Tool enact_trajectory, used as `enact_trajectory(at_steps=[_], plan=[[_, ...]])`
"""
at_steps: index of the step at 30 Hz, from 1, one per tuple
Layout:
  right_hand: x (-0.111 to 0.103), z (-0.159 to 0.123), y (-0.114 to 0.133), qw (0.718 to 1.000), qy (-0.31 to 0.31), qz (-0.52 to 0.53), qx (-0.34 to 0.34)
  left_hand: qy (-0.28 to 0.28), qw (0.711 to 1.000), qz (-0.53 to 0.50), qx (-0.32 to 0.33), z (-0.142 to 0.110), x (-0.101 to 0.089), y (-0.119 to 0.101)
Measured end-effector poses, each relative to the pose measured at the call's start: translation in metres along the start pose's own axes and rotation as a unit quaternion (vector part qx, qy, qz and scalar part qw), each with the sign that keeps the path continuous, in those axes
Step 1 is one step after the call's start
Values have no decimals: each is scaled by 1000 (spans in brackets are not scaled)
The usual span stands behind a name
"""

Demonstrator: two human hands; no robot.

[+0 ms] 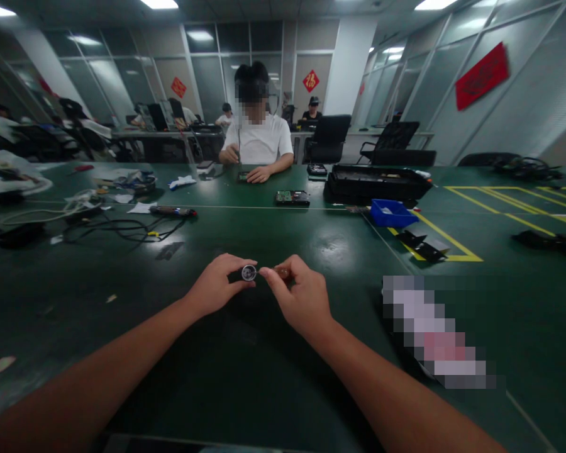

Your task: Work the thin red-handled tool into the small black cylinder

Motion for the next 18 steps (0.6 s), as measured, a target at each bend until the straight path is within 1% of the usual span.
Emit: enact_trajectory(at_steps=[5, 7, 8, 10, 12, 14, 16, 17, 18], plan=[[5, -1, 9, 998, 27, 34, -42, 6, 1000, 11, 10, 1, 3, -1], [7, -2, 9, 998, 32, 42, -41, 11, 1000, 16, 13, 1, 4, -3], [7, -2, 6, 997, 23, 61, -29, 11, 1000, 17, 12, 1, 3, -3], [8, -2, -5, 991, -10, 132, 19, 0, 1000, 15, 2, 1, 1, -2], [11, -2, -23, 969, -51, 226, 84, -12, 1000, 2, -8, 2, -2, 0], [15, -2, -42, 942, -92, 293, 138, -6, 1000, -9, 1, 2, -2, -2], [22, -4, -60, 908, -108, 354, 198, 4, 1000, -6, 16, 2, 0, -5], [26, -4, -66, 896, -105, 371, 218, 6, 1000, -1, 20, 2, 0, -5], [25, -4, -69, 896, -115, 366, 225, 6, 1000, 5, 19, 3, 0, -4]])
Point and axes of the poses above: each hand's wrist, its own z-axis towards the middle knuckle, its own x-axis out of the palm, y = z × x, the point moved 9 cm from there along z, towards the middle knuckle, and after that the axes turned 9 degrees about -x, right-handed, at the moved point
